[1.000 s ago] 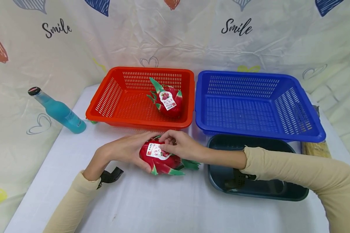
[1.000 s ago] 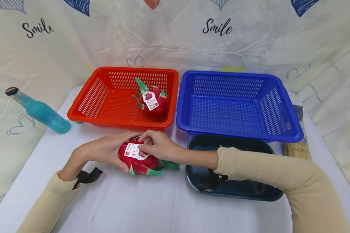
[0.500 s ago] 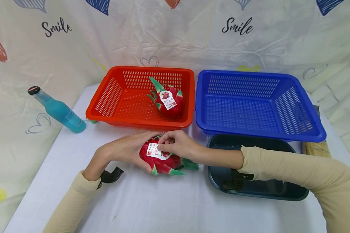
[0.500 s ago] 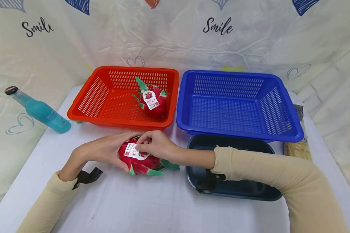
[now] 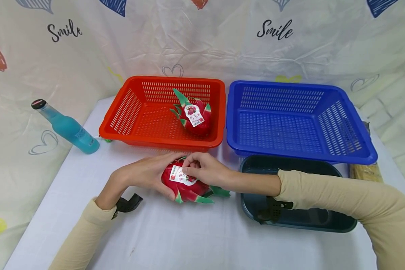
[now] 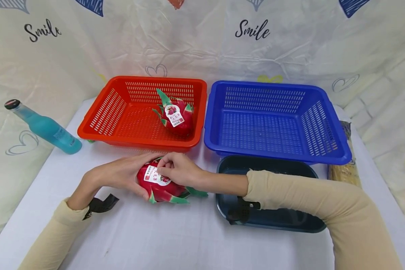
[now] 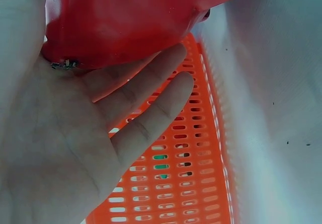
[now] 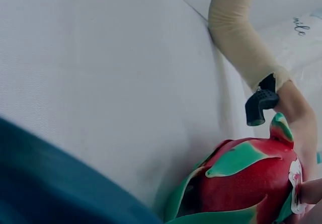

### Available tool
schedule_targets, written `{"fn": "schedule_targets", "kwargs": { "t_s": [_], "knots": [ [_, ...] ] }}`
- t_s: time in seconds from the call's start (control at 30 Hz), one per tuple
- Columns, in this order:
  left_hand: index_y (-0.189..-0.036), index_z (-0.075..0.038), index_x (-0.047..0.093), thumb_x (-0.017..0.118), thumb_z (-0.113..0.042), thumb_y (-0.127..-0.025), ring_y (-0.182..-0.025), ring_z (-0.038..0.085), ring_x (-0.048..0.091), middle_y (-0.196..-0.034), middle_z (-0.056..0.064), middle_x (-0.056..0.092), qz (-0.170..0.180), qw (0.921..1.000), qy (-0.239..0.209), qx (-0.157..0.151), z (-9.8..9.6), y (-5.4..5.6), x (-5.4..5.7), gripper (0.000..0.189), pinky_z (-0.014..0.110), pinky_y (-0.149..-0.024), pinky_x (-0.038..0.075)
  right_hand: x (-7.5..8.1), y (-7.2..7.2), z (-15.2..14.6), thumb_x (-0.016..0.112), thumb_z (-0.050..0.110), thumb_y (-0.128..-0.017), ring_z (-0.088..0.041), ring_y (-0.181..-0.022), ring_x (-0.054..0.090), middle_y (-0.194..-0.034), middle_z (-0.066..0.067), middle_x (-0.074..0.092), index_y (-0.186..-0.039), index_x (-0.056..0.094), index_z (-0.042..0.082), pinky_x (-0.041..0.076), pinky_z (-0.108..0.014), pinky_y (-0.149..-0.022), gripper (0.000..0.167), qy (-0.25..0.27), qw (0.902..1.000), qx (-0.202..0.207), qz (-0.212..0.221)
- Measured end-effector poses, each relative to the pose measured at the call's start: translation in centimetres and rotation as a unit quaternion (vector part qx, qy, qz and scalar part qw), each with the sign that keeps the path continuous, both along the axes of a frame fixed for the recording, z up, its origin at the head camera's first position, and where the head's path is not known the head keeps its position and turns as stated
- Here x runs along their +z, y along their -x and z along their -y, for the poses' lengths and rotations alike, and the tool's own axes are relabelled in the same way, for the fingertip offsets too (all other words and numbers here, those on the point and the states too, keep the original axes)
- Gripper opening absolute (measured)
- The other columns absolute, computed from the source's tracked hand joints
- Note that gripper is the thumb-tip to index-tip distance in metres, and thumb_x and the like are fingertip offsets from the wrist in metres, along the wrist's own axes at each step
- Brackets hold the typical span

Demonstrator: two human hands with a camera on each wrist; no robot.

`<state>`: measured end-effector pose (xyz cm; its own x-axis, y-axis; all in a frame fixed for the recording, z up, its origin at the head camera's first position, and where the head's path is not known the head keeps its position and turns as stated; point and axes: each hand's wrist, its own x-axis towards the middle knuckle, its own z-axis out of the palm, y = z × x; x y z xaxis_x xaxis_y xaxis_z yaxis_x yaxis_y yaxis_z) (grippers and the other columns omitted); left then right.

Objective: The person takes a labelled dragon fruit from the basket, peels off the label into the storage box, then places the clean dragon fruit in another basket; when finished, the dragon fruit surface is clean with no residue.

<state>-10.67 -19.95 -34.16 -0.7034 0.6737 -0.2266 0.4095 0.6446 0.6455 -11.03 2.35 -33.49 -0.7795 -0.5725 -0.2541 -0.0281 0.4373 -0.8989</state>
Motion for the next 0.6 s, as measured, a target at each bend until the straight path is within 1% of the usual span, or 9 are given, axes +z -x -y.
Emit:
{"fn": "schedule_targets", "kwargs": {
  "t_s": [0.1,0.27,0.37,0.43,0.6],
  "knots": [
    [-0.148,-0.04,0.025,0.082,-0.061,-0.063,-0.119,0.002,0.045,-0.133,-0.019,0.044,0.003,1.0,-0.003,-0.001,-0.03,0.03,0.01,0.105,0.023,-0.087,0.053,-0.08,-0.16,-0.09,0.061,0.015,-0.095,-0.015,-0.083,0.049,-0.086,-0.004,0.052,-0.1,0.062,0.007,0.044,-0.021,-0.068,0.009,0.008,0.9999,0.008,-0.01],
    [-0.148,-0.039,0.026,0.083,-0.061,-0.063,-0.118,0.003,0.046,-0.133,-0.017,0.045,0.006,1.0,-0.001,0.004,0.01,0.05,-0.06,0.105,0.023,-0.086,0.053,-0.16,-0.4,-0.14,0.06,0.014,-0.095,-0.015,-0.084,0.049,-0.089,-0.005,0.052,-0.101,0.06,0.007,0.043,-0.02,-0.069,0.009,0.021,0.9994,0.009,-0.025],
    [-0.148,-0.039,0.026,0.083,-0.061,-0.063,-0.118,0.003,0.047,-0.132,-0.017,0.046,0.009,0.9999,0.002,0.006,0.0,0.07,-0.07,0.105,0.023,-0.085,0.053,-0.3,-0.4,-0.21,0.06,0.013,-0.095,-0.015,-0.083,0.049,-0.089,-0.005,0.051,-0.101,0.059,0.006,0.042,-0.02,-0.069,0.009,0.028,0.9992,0.012,-0.028],
    [-0.148,-0.038,0.026,0.083,-0.06,-0.063,-0.118,0.004,0.047,-0.132,-0.017,0.046,0.011,0.9999,0.002,0.006,-0.02,0.07,-0.06,0.105,0.023,-0.085,0.053,-0.44,-0.29,-0.27,0.06,0.014,-0.095,-0.015,-0.083,0.048,-0.088,-0.005,0.051,-0.101,0.059,0.006,0.042,-0.021,-0.069,0.009,0.033,0.9992,0.015,-0.019],
    [-0.148,-0.038,0.026,0.082,-0.061,-0.063,-0.118,0.003,0.046,-0.132,-0.017,0.045,0.007,0.9999,0.005,0.006,-0.05,0.05,-0.09,0.105,0.023,-0.086,0.053,-0.78,0.08,-0.45,0.06,0.017,-0.095,-0.016,-0.09,0.049,-0.091,-0.004,0.05,-0.101,0.058,0.009,0.044,-0.022,-0.071,0.01,0.042,0.9985,0.018,0.028]
  ]
}}
